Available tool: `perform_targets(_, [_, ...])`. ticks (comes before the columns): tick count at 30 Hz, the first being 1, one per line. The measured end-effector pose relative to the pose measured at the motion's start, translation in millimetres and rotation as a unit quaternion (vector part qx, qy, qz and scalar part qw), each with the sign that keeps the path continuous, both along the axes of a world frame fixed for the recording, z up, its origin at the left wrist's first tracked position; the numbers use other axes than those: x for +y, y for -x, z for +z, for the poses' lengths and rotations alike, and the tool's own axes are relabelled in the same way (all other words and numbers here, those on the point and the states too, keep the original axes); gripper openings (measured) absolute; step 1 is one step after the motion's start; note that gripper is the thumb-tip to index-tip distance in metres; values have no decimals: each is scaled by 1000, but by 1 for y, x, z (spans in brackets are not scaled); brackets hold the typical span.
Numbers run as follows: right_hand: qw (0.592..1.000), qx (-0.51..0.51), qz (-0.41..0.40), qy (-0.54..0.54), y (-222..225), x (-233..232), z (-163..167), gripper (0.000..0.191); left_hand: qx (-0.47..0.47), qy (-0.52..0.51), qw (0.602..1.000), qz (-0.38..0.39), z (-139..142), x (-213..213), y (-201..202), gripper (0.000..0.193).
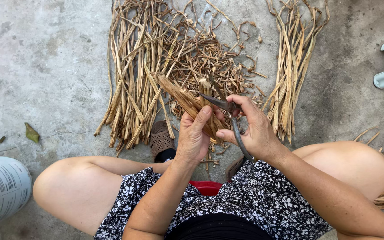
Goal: The person sits on the concrete ground cutting dried plant stalks and leaves into short pieces with scissors. They hold a bundle in one hand, snip sections off, drop the cut pieces onto a growing pile between their legs, and reach for more stalks to continue cutting.
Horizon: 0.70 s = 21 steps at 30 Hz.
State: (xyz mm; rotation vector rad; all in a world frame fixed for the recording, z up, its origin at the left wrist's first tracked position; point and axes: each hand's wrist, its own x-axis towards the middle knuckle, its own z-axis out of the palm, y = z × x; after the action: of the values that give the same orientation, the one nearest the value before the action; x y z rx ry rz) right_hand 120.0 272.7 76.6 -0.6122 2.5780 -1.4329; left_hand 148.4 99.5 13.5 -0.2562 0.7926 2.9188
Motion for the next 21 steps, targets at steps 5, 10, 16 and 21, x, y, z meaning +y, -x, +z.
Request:
perform_targets(5, [999,-36,-4,19,1,0,-4,72,29,36,999,14,2,3,0,16])
perform_targets(10, [990,-128,-39,38,2,-1,-7,60,50,28,998,19,16,-1,0,17])
perform_targets(16, [998,-44,-12,47,3,0,-4,74,32,13,999,29,23,0,1,35])
perform_targets(21, [999,-11,-8,-30,1,-6,-1,80,24,28,996,86,0,5,2,34])
